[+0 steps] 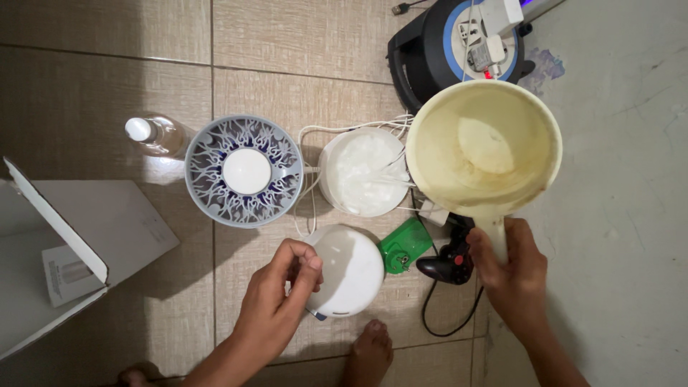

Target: The person unboxes a new air purifier, removes the device and accessories, and sets it up by filling the water tank with water and essential oil. The person then plugs in the power adapter and turns on the device.

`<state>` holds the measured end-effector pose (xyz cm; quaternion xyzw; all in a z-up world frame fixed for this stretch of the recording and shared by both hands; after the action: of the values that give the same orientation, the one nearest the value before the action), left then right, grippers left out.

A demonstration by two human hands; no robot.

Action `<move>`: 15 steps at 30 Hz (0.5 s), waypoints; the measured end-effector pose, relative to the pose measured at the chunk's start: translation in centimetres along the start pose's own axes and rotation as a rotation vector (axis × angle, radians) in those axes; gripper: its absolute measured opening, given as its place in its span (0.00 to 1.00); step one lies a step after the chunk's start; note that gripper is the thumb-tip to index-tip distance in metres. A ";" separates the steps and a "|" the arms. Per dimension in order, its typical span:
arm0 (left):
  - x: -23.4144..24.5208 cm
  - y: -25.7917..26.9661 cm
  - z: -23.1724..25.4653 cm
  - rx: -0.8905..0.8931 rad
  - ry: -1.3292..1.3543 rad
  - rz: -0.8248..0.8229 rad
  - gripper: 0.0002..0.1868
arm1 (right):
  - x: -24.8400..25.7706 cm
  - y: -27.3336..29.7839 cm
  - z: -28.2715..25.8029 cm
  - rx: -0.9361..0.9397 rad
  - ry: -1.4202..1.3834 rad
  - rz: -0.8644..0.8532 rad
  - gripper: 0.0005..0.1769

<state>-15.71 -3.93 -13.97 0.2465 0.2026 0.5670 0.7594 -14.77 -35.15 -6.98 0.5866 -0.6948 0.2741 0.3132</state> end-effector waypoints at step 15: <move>-0.2 0.2 0.1 0.012 0.001 -0.012 0.11 | -0.3 0.0 0.5 0.005 -0.095 0.000 0.10</move>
<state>-15.80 -4.06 -13.77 0.2494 0.2076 0.5615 0.7612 -14.82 -35.28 -7.54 0.5995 -0.7083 0.2478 0.2785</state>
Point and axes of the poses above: each hand's wrist, its own y-axis away from the middle knuckle, its own x-axis out of the back of the hand, z = x × y, the point moved 7 cm from there along -y, towards the middle knuckle, and after that the axes turned 7 degrees about x, right-handed, at the moved point
